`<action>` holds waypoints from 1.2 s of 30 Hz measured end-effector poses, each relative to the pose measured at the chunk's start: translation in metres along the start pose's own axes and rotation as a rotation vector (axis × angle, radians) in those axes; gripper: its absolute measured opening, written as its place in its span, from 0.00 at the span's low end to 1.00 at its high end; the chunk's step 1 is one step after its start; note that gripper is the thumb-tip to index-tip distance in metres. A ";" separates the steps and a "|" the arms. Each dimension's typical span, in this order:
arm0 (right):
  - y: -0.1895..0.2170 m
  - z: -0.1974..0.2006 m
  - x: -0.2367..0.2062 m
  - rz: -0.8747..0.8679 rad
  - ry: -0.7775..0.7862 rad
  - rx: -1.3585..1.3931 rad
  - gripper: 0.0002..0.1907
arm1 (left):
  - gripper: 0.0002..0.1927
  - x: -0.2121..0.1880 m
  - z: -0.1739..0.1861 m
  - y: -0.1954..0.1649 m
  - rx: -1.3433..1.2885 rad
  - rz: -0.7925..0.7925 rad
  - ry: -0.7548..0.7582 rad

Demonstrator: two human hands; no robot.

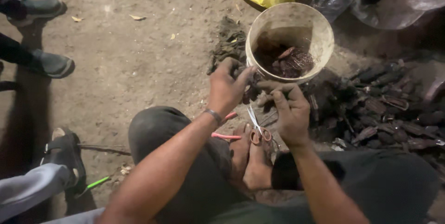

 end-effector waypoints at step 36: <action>-0.069 0.017 0.005 -0.358 -0.050 -0.176 0.14 | 0.19 -0.007 -0.015 0.007 -0.308 0.199 0.214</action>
Point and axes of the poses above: each hand's wrist, its own x-axis towards the middle knuckle, its own z-axis out of the back of the hand, y = z × x, the point moved 8 cm from there along x, towards the middle knuckle, and after that the axes turned 4 degrees about y, right-handed, at the moved point
